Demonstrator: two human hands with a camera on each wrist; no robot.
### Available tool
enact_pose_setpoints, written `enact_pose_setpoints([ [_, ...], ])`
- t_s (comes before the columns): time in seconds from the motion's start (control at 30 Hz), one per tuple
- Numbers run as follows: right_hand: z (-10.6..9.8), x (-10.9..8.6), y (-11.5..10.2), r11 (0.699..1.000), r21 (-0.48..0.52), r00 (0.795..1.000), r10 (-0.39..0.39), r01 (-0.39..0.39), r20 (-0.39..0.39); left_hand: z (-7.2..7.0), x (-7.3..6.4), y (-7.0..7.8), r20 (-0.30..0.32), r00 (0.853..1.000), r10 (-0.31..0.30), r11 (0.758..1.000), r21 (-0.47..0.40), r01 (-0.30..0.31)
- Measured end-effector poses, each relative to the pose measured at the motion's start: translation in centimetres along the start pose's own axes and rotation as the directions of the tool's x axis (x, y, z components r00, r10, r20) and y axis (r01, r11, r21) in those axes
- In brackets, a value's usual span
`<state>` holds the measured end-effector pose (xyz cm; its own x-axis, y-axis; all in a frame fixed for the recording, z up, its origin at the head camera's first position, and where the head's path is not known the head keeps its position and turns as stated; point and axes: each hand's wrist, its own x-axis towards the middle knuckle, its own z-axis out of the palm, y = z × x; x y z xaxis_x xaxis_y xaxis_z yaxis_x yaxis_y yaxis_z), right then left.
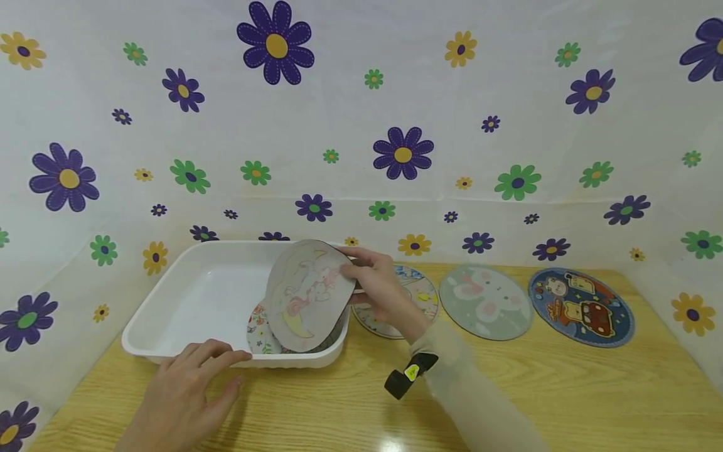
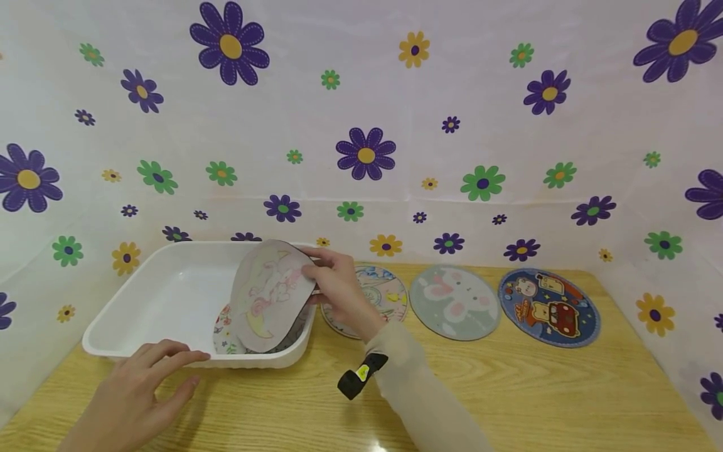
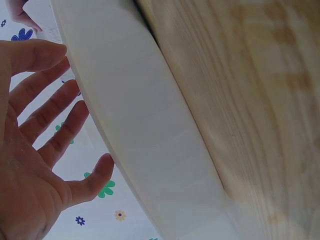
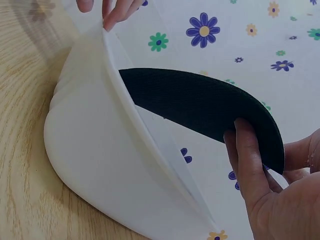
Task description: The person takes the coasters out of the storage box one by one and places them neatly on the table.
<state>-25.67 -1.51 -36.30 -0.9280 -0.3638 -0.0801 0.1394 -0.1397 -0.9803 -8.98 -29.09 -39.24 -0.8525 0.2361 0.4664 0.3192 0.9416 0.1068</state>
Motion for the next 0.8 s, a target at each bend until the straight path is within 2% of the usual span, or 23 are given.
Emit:
enact_pose_setpoints([
  [0.17,-0.3,-0.6,-0.6,1.0,0.016,1.0,-0.006,0.006,-0.014,0.0,0.0,0.0,0.002,1.0,-0.003,1.0,0.005,0.003],
  [0.43,-0.7,-1.2,-1.3,0.999,0.014,0.999,-0.041,0.041,-0.032,0.2,0.0,-0.2,-0.031,0.999,0.029,1.0,0.004,-0.029],
  [0.8,-1.4,-2.3,-2.2,0.998,-0.008,0.997,-0.067,0.067,-0.033,0.2,0.0,-0.1,-0.018,1.0,0.009,1.0,0.01,-0.009],
])
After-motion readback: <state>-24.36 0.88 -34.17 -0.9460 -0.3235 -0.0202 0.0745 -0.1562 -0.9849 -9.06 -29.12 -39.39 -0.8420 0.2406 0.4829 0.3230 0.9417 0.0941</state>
